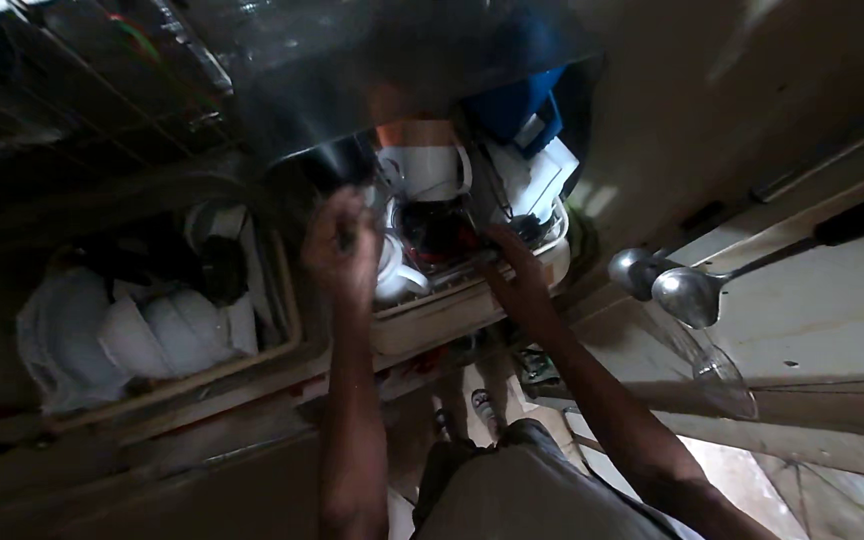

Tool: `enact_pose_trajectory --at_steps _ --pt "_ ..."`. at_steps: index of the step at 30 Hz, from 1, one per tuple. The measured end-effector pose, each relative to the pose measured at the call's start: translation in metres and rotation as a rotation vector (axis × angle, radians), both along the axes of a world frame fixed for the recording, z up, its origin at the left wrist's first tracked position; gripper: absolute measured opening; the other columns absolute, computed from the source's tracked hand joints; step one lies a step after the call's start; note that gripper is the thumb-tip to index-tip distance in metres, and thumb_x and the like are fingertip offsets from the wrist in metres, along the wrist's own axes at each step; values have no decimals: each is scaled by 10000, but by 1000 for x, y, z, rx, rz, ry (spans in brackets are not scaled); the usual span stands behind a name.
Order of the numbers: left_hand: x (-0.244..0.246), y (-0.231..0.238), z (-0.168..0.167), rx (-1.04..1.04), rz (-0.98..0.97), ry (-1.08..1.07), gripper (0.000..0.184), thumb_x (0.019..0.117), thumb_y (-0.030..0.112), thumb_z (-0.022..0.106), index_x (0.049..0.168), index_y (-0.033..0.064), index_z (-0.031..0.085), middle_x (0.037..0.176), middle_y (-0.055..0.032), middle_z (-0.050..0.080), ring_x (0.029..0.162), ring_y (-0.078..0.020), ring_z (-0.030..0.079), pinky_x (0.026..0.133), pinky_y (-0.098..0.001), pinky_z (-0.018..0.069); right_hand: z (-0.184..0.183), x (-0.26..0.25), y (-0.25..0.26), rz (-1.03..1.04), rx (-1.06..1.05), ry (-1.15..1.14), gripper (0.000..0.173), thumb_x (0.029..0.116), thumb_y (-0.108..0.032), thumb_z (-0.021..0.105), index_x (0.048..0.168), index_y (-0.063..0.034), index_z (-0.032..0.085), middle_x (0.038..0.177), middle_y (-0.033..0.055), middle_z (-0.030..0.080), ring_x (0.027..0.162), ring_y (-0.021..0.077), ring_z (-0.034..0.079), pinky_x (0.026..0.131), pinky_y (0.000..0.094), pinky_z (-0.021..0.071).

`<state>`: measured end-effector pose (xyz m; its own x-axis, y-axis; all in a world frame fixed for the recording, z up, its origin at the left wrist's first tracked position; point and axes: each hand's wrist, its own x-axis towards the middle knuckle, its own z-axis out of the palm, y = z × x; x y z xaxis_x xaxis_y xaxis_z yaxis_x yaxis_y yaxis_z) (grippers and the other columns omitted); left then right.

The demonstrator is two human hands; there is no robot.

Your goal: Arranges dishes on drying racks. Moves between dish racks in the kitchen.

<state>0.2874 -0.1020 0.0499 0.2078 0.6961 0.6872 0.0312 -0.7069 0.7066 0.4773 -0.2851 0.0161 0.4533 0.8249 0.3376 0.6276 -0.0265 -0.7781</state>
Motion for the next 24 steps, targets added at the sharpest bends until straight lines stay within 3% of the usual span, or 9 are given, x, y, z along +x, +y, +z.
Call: enact_pose_trajectory --at_steps 2,3,6,7,10,13,16,18,24 --pt "-15 -3 20 59 187 -187 265 1009 123 643 1186 -70 609 1005 -77 681 856 -92 659 756 -272 584 -1 -6 -19 -3 12 24 437 1023 -232 613 1429 -75 581 1534 99 512 1366 203 540 1117 412 489" --pt "-22 1 32 87 282 -219 288 1004 144 660 1169 -83 597 1005 -89 666 856 -88 641 743 -252 564 -6 -10 -29 2 25 45 425 1016 -219 621 1409 -58 592 1509 108 536 1337 208 567 1091 417 513" --pt "-37 19 70 -158 318 -13 548 1053 389 554 1411 -21 490 1325 -138 593 1151 -124 604 969 -267 519 -20 -23 -58 9 -57 184 419 1026 -247 618 1418 -102 599 1453 76 593 1246 176 633 1010 384 572" --pt "-31 33 81 -249 279 23 610 1038 455 551 1420 -17 507 1369 -156 586 1213 -140 590 1028 -295 494 -25 -27 -66 16 -76 226 393 1027 -239 613 1391 -89 618 1426 91 608 1217 179 644 990 369 577" --pt "-15 46 93 -441 147 108 608 944 505 675 1365 72 606 1299 -71 656 1171 -82 623 1022 -310 517 -39 -36 -86 34 -89 310 335 1030 -190 597 1311 -19 659 1397 126 626 1179 169 663 971 320 579" --pt "-23 33 79 -450 109 123 715 921 438 732 1485 63 502 1431 -118 583 1297 -136 574 1095 -331 485 -53 -41 -110 1 -144 383 347 1029 -190 603 1314 2 647 1322 126 665 1148 159 675 976 321 581" --pt "-44 -15 47 -441 120 173 805 927 449 741 1599 213 366 1542 -51 501 1344 -141 544 1109 -363 482 -72 -46 -142 -50 -278 437 343 1026 -196 594 1310 -15 658 1247 106 705 1102 141 686 966 323 576" --pt "-54 -37 18 -396 171 252 833 926 473 738 1617 245 332 1567 -47 476 1371 -162 524 1129 -404 467 -90 -50 -165 -83 -379 484 323 1024 -202 598 1298 -46 669 1195 82 724 1054 135 701 942 336 589" --pt "-65 -71 -77 -210 211 276 834 934 407 711 1566 -11 361 1592 -237 394 1473 -317 409 1215 -464 351 -123 -64 -231 -159 -597 560 320 1018 -250 622 1282 -82 687 1213 59 728 1028 135 718 940 356 594"
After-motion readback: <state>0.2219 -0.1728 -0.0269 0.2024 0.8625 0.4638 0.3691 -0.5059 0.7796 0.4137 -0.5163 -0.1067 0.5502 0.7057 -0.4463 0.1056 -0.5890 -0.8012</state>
